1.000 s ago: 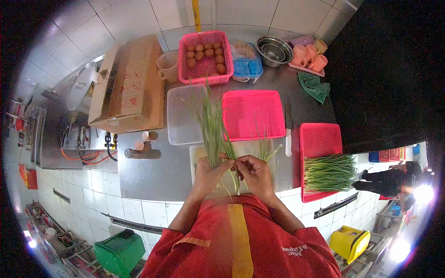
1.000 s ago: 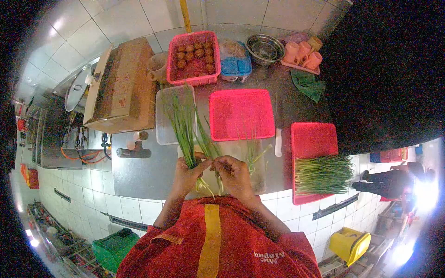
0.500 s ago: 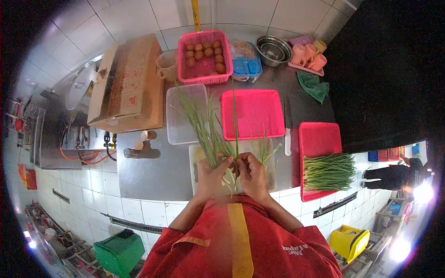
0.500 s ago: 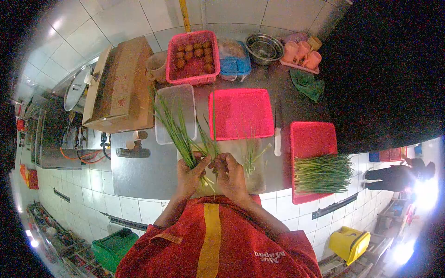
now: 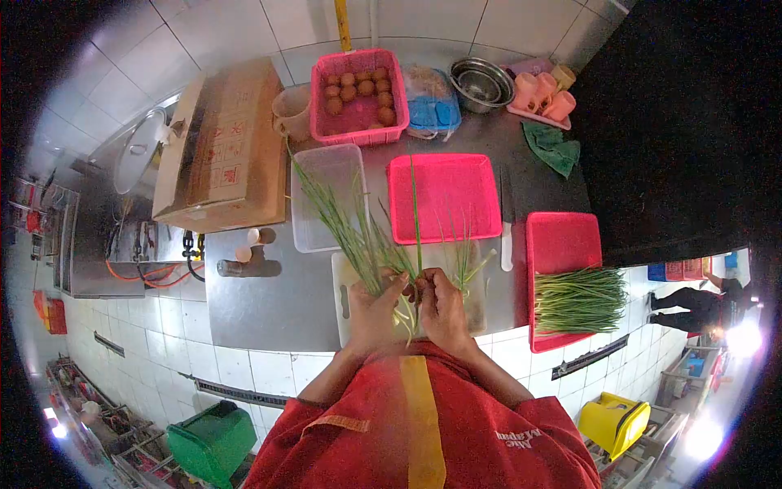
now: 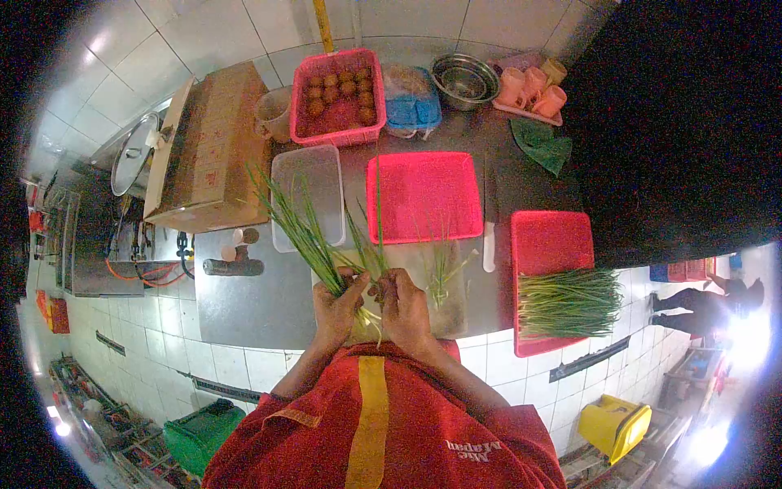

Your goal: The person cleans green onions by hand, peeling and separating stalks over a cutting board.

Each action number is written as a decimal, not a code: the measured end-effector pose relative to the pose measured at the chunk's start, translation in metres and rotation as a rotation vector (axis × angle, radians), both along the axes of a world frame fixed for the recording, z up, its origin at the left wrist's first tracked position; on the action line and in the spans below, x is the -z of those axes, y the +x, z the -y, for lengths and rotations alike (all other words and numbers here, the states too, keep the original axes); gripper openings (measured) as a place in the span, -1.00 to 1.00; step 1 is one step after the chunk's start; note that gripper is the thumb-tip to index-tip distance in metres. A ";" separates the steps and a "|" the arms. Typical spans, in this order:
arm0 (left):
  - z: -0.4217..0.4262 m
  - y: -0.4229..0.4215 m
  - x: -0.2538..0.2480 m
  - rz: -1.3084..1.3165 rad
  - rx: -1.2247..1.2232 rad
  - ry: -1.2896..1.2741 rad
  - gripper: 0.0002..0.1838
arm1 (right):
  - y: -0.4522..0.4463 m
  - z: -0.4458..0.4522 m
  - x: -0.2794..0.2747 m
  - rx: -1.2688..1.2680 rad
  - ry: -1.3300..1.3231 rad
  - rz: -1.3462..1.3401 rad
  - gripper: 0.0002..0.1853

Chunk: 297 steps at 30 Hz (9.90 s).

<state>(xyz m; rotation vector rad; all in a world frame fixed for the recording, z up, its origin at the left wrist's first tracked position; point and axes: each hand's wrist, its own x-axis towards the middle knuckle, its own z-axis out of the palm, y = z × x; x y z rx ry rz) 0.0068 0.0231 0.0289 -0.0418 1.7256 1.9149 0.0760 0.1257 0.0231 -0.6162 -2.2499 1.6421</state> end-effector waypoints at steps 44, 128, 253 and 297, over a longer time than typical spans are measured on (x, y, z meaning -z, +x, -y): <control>0.028 -0.038 0.007 -0.025 -0.108 0.169 -0.83 | 0.072 -0.068 0.088 0.004 0.538 0.520 -0.80; 0.009 -0.039 0.028 0.412 -0.092 0.407 -0.81 | 0.013 0.001 -0.010 -0.082 -0.419 0.114 -0.90; 0.016 -0.040 0.030 0.487 -0.231 0.495 -0.44 | -0.009 0.019 0.004 -0.343 0.163 0.093 -0.86; 0.035 -0.047 0.042 0.301 -0.333 0.394 -0.57 | 0.044 -0.031 0.159 -0.096 0.520 0.240 -0.85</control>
